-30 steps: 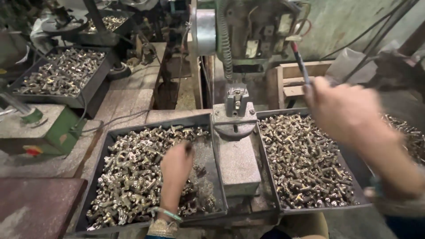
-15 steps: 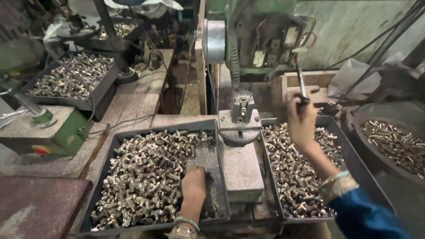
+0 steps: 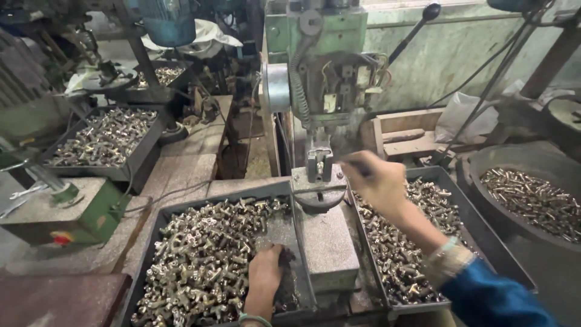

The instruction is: Operating a manual press machine to process small brass metal components in a workshop.

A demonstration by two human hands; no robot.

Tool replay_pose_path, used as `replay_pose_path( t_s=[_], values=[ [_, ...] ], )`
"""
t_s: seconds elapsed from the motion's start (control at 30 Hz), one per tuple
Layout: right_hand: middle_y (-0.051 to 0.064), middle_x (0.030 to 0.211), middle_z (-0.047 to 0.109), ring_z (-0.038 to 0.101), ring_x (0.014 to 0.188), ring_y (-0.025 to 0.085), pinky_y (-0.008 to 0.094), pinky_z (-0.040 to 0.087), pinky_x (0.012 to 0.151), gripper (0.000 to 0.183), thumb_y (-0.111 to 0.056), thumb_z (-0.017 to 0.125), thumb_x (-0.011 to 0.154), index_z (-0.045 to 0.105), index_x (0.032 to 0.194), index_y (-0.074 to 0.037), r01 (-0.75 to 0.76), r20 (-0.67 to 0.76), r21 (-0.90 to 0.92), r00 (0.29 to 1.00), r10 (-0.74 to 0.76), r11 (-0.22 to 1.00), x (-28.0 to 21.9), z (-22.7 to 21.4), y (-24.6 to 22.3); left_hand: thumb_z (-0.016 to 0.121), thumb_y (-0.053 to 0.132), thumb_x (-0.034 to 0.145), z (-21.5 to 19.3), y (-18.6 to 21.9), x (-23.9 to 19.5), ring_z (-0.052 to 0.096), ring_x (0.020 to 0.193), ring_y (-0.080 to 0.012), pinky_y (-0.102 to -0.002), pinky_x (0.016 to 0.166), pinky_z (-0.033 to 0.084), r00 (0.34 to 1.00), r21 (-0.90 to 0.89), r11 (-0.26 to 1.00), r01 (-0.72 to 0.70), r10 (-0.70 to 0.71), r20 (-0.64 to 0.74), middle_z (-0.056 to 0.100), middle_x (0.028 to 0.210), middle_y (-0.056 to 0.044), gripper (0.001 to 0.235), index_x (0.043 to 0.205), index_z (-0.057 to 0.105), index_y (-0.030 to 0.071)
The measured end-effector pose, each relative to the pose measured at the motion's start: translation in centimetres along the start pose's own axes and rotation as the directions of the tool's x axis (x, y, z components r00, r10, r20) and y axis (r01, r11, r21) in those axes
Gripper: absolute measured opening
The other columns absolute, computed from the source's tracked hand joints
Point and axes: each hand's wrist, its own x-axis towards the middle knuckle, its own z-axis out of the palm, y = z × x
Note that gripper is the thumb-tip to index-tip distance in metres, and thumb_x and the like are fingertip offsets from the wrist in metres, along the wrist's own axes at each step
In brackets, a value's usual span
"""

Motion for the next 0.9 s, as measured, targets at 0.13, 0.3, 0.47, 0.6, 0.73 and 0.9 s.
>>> replay_pose_path(
  t_s=[0.13,0.3,0.47,0.6,0.73,0.9],
  values=[
    [0.012,0.088,0.078,0.077,0.074,0.013,0.029,0.057,0.059,0.015,-0.016,0.077,0.095,0.073,0.109,-0.012,-0.154,-0.047,0.021,0.987,0.155,0.988,-1.1,-3.1,2.1,0.074,0.001,0.067,-1.3,1.2,-0.4,0.069,0.099,-0.034,-0.044,0.088,0.057,0.991,-0.174,0.985,-0.002,-0.021,-0.131,0.071,0.107,-0.011,0.035,0.101,0.07,0.009],
    [0.008,0.074,0.074,0.073,0.06,0.019,0.034,0.055,0.05,0.021,-0.029,0.076,0.092,0.075,0.109,-0.017,-0.055,0.085,-0.117,0.994,0.065,0.992,-0.7,-1.8,-0.4,0.068,0.011,0.087,-1.5,1.4,-0.7,0.068,0.094,-0.0363,-0.046,0.079,0.057,0.939,-0.295,0.956,0.012,-0.111,-0.325,0.07,0.106,-0.013,0.023,0.111,0.07,0.011],
    [0.007,0.055,0.069,0.068,0.049,0.025,0.039,0.05,0.045,0.024,-0.036,0.077,0.092,0.077,0.108,-0.018,0.093,0.227,-0.296,0.974,-0.024,0.951,1.4,2.4,-0.8,0.07,0.014,0.085,-1.4,0.7,-0.8,0.067,0.096,-0.0364,-0.046,0.077,0.057,0.955,-0.095,0.994,0.06,-0.085,-0.284,0.068,0.109,-0.013,0.027,0.111,0.068,0.01],
    [0.008,0.084,0.074,0.073,0.065,0.018,0.031,0.055,0.054,0.022,-0.031,0.076,0.093,0.071,0.105,-0.014,0.067,0.045,0.021,0.997,-0.067,0.998,2.2,-1.5,-2.9,0.069,0.017,0.086,-2.0,1.1,-0.7,0.066,0.1,-0.0335,-0.046,0.08,0.057,0.971,-0.09,0.992,0.088,-0.106,-0.216,0.068,0.108,-0.009,0.022,0.107,0.067,0.012],
    [0.008,0.078,0.077,0.076,0.066,0.016,0.029,0.058,0.06,0.023,-0.027,0.086,0.085,0.077,0.098,-0.011,-0.274,0.198,-0.186,0.93,0.309,0.943,0.1,-7.0,0.7,0.069,0.018,0.086,-1.2,0.5,-0.7,0.065,0.099,-0.0357,-0.048,0.079,0.056,0.946,-0.12,0.993,-0.006,-0.033,-0.322,0.067,0.107,-0.012,0.02,0.105,0.068,0.012],
    [0.007,0.097,0.077,0.073,0.074,0.015,0.03,0.059,0.066,0.023,-0.023,0.076,0.095,0.073,0.109,-0.006,-0.216,0.037,-0.02,0.976,0.217,0.976,2.9,-13.9,3.6,0.069,0.017,0.087,-2.3,2.1,-0.5,0.065,0.095,-0.0364,-0.047,0.074,0.057,0.94,-0.122,0.992,-0.033,-0.01,-0.341,0.068,0.106,-0.013,0.024,0.111,0.069,0.011]
  ],
)
